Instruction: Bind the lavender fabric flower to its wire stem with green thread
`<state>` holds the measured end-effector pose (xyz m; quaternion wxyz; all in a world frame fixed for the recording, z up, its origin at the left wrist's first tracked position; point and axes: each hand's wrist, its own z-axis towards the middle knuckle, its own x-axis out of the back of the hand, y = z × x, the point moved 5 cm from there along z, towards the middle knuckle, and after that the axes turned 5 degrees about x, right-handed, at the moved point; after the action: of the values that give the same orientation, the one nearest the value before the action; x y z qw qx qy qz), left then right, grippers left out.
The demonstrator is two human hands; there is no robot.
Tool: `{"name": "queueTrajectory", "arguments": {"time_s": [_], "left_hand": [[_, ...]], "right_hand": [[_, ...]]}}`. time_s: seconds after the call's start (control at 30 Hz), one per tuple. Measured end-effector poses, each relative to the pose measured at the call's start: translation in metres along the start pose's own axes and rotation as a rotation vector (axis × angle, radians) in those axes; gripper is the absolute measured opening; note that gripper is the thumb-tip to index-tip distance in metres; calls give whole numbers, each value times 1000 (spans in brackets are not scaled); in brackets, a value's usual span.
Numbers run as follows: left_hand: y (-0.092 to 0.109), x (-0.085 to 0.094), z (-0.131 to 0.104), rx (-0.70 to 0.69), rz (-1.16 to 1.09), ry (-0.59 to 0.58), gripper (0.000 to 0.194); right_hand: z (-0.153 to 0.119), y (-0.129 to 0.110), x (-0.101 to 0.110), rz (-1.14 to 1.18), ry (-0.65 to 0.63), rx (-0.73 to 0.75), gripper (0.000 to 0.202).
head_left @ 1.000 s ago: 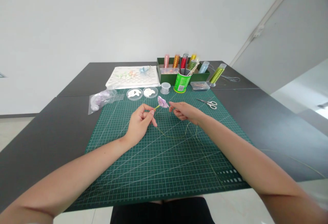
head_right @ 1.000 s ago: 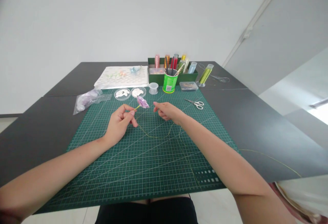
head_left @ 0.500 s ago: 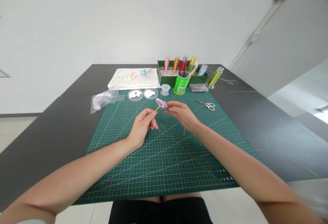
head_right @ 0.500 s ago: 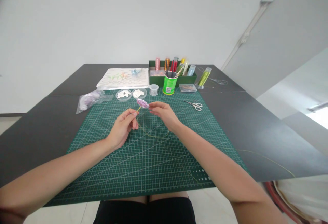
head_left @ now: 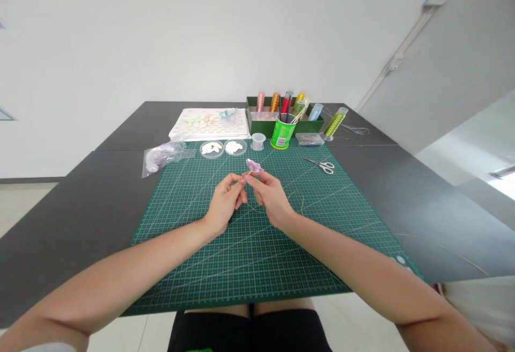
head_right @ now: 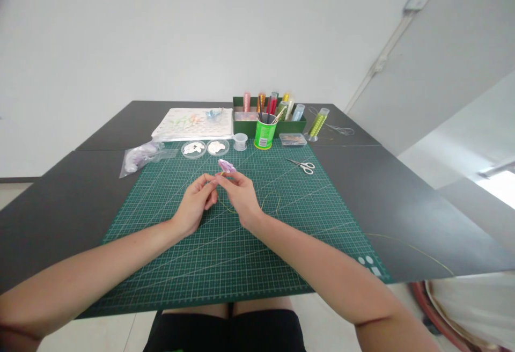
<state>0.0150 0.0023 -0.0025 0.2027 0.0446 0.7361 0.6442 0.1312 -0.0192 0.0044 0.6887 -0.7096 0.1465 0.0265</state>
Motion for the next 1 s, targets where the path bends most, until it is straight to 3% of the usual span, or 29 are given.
{"name": "queueTrajectory", "arguments": {"time_s": [0.17,0.43,0.6,0.77,0.9,1.0], "left_hand": [[-1,-3,-2,34,-25,-9,29],[0,5,4,89,-62,-45,30],[6,20,17,49,-88,46,24],[23,47,32,-43,-127,195,24],[26,50,34,-62,-125,199,27],[24,46,32,-51,-114,180,28]], "right_hand": [[1,1,4,11,36,41,40],[7,-9,8,-54,-80,47,40],[21,-18,23,-211,-136,60,41],[54,-43,76,-439,-135,72,39],[74,-74,146,-617,54,103,39],[73,-95,200,-781,241,108,36]]}}
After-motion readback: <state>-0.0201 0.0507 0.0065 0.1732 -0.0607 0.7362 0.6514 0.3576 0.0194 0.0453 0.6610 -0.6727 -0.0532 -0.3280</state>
